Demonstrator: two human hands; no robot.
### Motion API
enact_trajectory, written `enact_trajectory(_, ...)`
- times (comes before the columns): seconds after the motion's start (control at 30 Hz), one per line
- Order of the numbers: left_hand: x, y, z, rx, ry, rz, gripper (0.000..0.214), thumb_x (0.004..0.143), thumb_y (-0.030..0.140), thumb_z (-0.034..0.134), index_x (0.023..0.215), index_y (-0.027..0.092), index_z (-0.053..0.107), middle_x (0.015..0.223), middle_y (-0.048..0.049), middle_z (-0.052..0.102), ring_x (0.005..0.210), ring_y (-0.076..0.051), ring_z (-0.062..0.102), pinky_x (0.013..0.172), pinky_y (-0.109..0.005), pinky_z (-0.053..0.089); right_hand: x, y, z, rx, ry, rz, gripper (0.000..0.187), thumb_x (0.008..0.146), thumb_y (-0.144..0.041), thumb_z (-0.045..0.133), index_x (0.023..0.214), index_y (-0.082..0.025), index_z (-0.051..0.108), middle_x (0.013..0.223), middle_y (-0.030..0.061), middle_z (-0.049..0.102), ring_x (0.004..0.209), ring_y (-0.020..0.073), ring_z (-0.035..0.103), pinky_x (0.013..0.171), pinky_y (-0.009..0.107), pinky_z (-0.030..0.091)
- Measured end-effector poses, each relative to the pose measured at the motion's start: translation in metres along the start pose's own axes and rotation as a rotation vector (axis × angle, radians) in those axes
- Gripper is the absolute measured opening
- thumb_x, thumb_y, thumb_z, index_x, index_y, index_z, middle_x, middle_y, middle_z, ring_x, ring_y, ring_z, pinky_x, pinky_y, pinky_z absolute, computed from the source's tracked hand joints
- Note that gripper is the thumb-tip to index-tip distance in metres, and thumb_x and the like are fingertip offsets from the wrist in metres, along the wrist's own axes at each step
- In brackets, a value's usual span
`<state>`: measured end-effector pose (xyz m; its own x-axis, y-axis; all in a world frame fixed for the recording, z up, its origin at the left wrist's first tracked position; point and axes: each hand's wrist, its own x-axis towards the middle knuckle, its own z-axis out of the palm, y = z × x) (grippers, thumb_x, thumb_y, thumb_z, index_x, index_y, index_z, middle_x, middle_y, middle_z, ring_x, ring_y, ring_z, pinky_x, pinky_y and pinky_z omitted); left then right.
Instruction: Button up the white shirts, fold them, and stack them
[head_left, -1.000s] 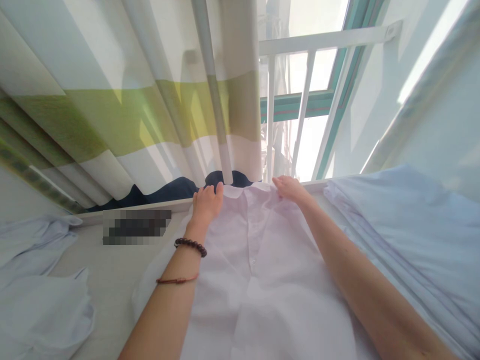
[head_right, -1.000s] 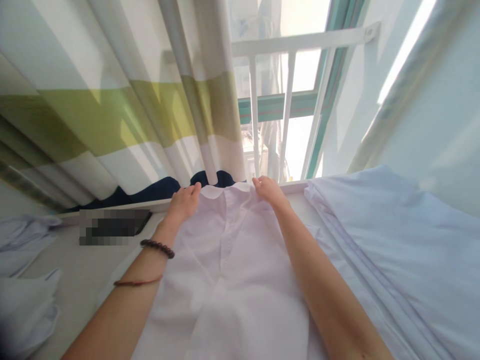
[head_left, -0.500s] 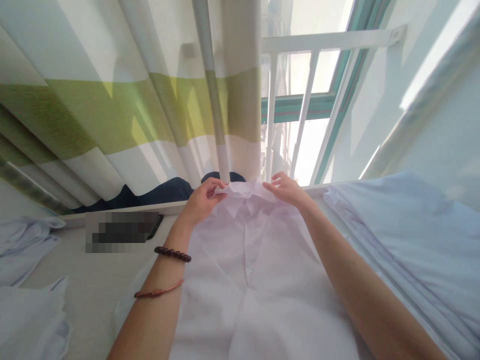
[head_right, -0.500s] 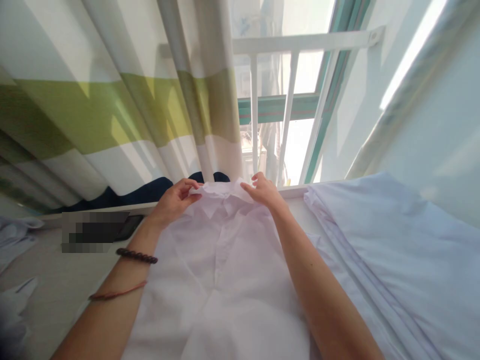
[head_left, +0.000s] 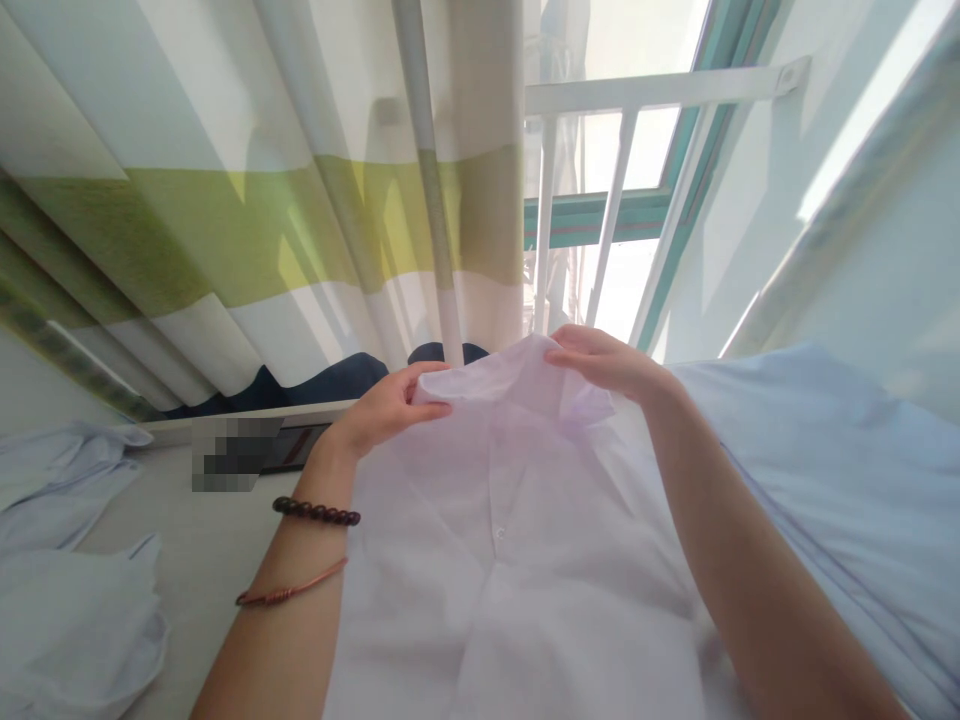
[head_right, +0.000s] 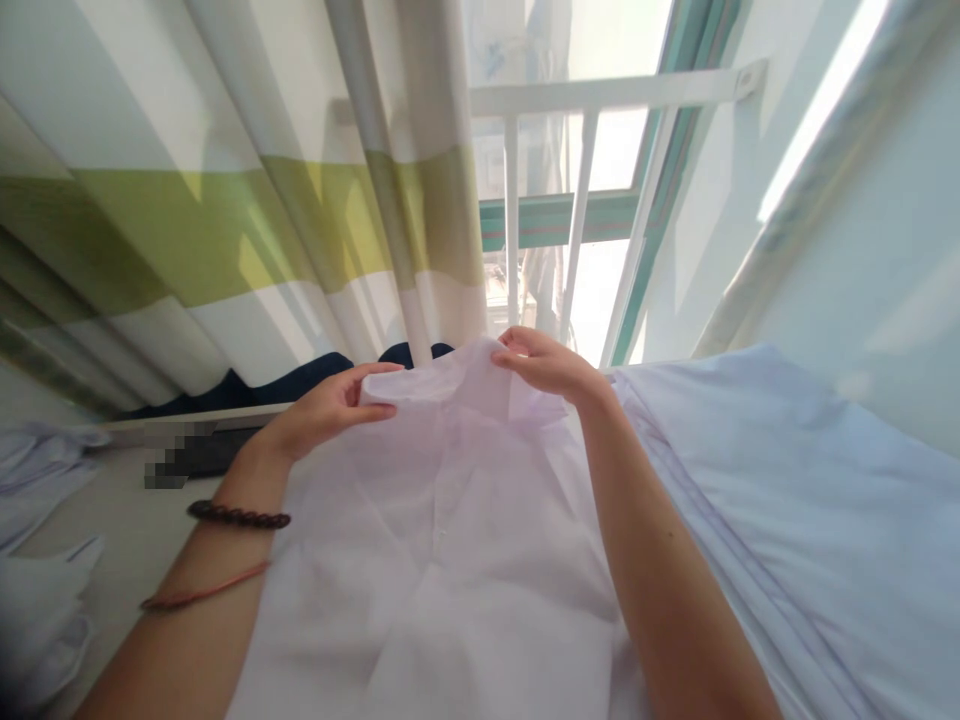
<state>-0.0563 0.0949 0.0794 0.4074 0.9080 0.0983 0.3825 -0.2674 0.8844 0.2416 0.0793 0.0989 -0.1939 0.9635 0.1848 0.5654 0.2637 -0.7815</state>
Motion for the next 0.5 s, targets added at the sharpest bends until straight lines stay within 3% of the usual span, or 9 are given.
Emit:
enact_trajectory(0.13, -0.003, 0.008, -0.001, -0.097, 0.053, 0.001, 0.081, 0.064, 0.033, 0.079, 0.136, 0.020, 0.045, 0.104, -0.0078, 0.071, 0.094, -0.022, 0.067, 0.080, -0.035, 0.054, 0.001, 0.000, 0.004, 0.150, 0.031, -0.080, 0.026, 0.086, -0.038, 0.053, 0.105, -0.021, 0.055, 0.096, 0.0052, 0.067, 0.081, 0.0183, 0.061, 0.067, 0.030, 0.047)
enact_trajectory(0.23, -0.002, 0.011, -0.001, -0.071, 0.159, 0.099, 0.064, 0.065, 0.036, 0.078, 0.123, 0.017, 0.058, 0.104, -0.0091, 0.071, 0.093, -0.022, 0.066, 0.081, -0.034, 0.053, 0.000, -0.001, 0.004, 0.250, -0.019, -0.173, 0.039, 0.082, -0.035, 0.058, 0.119, -0.021, 0.054, 0.101, 0.0065, 0.068, 0.090, 0.0204, 0.063, 0.075, 0.034, 0.049)
enact_trajectory(0.3, 0.001, 0.010, -0.002, -0.002, 0.277, 0.180, 0.048, 0.066, 0.040, 0.077, 0.108, 0.017, 0.068, 0.098, -0.0072, 0.073, 0.090, -0.021, 0.066, 0.079, -0.031, 0.053, 0.001, -0.002, 0.003, 0.205, -0.061, -0.230, 0.039, 0.079, -0.035, 0.062, 0.116, -0.021, 0.060, 0.102, 0.0059, 0.069, 0.096, 0.0221, 0.062, 0.081, 0.037, 0.049)
enact_trajectory(0.43, 0.008, 0.005, -0.004, 0.152, 0.520, 0.269, 0.035, 0.068, 0.042, 0.075, 0.094, 0.019, 0.073, 0.081, -0.0020, 0.072, 0.078, -0.017, 0.065, 0.071, -0.025, 0.051, 0.004, -0.003, 0.004, -0.051, 0.161, -0.239, 0.022, 0.077, -0.036, 0.064, 0.090, -0.020, 0.071, 0.096, 0.0047, 0.068, 0.092, 0.0221, 0.061, 0.086, 0.039, 0.046)
enact_trajectory(0.5, 0.010, 0.006, -0.004, 0.198, 0.579, 0.301, 0.032, 0.069, 0.042, 0.074, 0.092, 0.020, 0.073, 0.076, -0.0002, 0.070, 0.074, -0.016, 0.064, 0.069, -0.024, 0.050, 0.004, -0.006, 0.005, -0.102, 0.237, -0.257, 0.021, 0.078, -0.036, 0.063, 0.090, -0.021, 0.072, 0.099, 0.0045, 0.067, 0.093, 0.0222, 0.061, 0.087, 0.038, 0.046)
